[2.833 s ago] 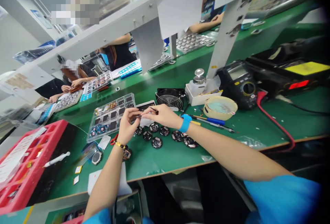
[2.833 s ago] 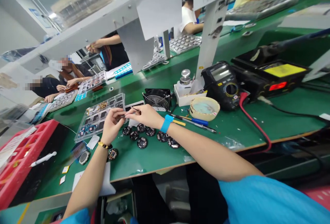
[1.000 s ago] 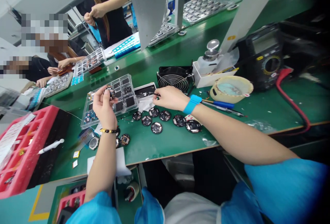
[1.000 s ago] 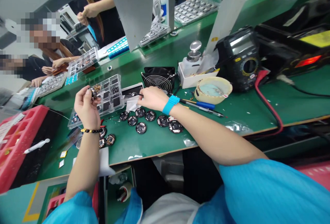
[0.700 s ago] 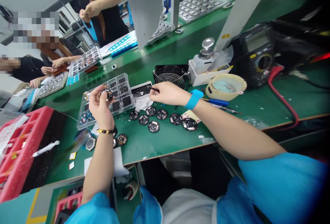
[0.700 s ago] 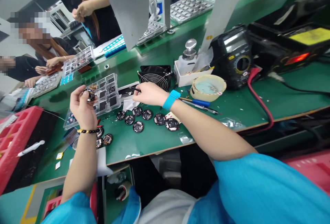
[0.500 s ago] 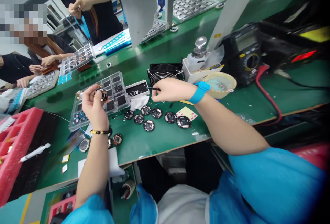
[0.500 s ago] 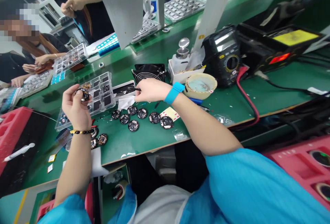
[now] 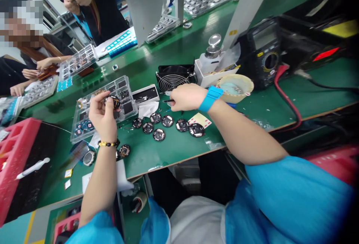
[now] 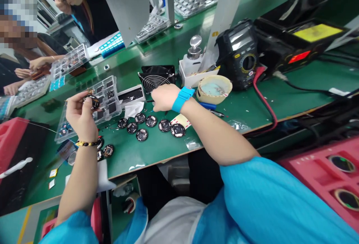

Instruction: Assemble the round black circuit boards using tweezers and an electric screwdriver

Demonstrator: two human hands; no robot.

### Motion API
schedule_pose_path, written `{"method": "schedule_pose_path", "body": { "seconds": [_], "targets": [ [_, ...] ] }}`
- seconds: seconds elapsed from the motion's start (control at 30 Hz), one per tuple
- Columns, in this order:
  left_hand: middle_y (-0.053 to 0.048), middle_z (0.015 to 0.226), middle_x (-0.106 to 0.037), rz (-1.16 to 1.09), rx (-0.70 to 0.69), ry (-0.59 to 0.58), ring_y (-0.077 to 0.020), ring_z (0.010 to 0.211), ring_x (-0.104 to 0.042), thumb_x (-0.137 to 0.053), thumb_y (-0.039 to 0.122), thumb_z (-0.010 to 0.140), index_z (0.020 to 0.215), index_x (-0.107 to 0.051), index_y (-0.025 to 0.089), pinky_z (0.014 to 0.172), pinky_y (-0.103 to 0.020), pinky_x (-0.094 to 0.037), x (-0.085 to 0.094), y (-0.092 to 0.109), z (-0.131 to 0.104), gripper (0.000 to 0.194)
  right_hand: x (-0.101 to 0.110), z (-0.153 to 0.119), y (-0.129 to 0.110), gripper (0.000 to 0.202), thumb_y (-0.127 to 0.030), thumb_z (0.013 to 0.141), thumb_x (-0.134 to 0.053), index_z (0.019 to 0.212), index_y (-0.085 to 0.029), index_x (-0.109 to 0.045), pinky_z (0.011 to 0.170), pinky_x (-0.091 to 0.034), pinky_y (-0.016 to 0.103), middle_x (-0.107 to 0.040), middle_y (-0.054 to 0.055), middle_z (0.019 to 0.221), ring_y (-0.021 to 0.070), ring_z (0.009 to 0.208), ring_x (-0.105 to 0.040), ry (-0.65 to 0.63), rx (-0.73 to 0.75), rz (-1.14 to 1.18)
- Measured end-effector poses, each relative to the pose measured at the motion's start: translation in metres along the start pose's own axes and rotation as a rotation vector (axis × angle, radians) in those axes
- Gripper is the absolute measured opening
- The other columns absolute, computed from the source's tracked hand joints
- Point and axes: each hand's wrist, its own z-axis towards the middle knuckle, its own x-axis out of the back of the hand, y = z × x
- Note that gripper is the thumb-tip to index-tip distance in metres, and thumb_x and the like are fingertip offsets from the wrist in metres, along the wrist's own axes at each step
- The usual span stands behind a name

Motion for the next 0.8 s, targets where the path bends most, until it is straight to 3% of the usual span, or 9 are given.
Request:
{"method": "schedule_pose_path", "body": {
  "seconds": [0.17,0.3,0.43,0.57,0.7,0.8],
  "targets": [
    [-0.003,0.099,-0.064,0.054,-0.03,-0.07,-0.0105,0.078,-0.061,-0.074,0.043,0.092,0.111,-0.071,0.02,0.066,-0.021,-0.06,-0.003,0.007,-0.005,0.03,-0.01,0.009,-0.006,0.03,-0.029,0.088,-0.061,0.102,-0.013,-0.082,0.074,-0.048,0.038,-0.079,0.019,0.101,0.0345,0.096,-0.073,0.089,0.044,0.043],
    [-0.002,0.093,-0.063,0.067,-0.035,-0.126,-0.0099,0.074,-0.06,-0.074,0.043,0.092,0.11,-0.072,0.02,0.063,-0.02,-0.058,-0.006,0.012,-0.008,0.03,-0.017,0.017,-0.008,0.03,-0.028,0.088,-0.061,0.103,-0.014,-0.082,0.074,-0.048,0.038,-0.08,0.019,0.103,0.0343,0.097,-0.073,0.075,0.058,0.058],
    [-0.003,0.095,-0.065,0.054,-0.023,-0.171,-0.0113,0.077,-0.063,-0.075,0.043,0.092,0.11,-0.072,0.02,0.06,-0.019,-0.059,-0.007,0.012,-0.008,0.03,-0.018,0.021,-0.004,0.033,-0.033,0.094,-0.057,0.102,-0.013,-0.082,0.07,-0.044,0.036,-0.079,0.019,0.102,0.033,0.094,-0.073,0.045,0.077,0.07],
    [-0.005,0.1,-0.07,0.03,0.019,-0.222,-0.015,0.087,-0.069,-0.077,0.042,0.09,0.112,-0.072,0.021,0.07,-0.025,-0.064,-0.008,0.009,-0.009,0.032,-0.013,0.021,-0.002,0.035,-0.036,0.097,-0.054,0.097,-0.013,-0.081,0.063,-0.035,0.034,-0.078,0.018,0.095,0.0295,0.086,-0.071,0.075,0.078,0.154],
    [-0.006,0.104,-0.073,-0.013,0.084,-0.285,-0.0164,0.088,-0.072,-0.079,0.043,0.089,0.115,-0.071,0.021,0.068,-0.025,-0.065,-0.011,0.007,-0.011,0.034,-0.01,0.022,-0.011,0.038,-0.041,0.101,-0.055,0.089,-0.015,-0.08,0.064,-0.033,0.031,-0.073,0.009,0.078,0.0204,0.074,-0.063,0.25,0.105,0.515],
    [-0.007,0.105,-0.074,-0.046,0.114,-0.31,-0.0177,0.09,-0.073,-0.08,0.042,0.088,0.115,-0.071,0.02,0.067,-0.025,-0.066,-0.013,0.007,-0.013,0.035,-0.01,0.024,-0.02,0.045,-0.043,0.108,-0.044,0.104,-0.015,-0.079,0.064,-0.036,0.028,-0.065,0.002,0.069,0.0141,0.062,-0.056,0.266,0.116,0.945]
  ]
}}
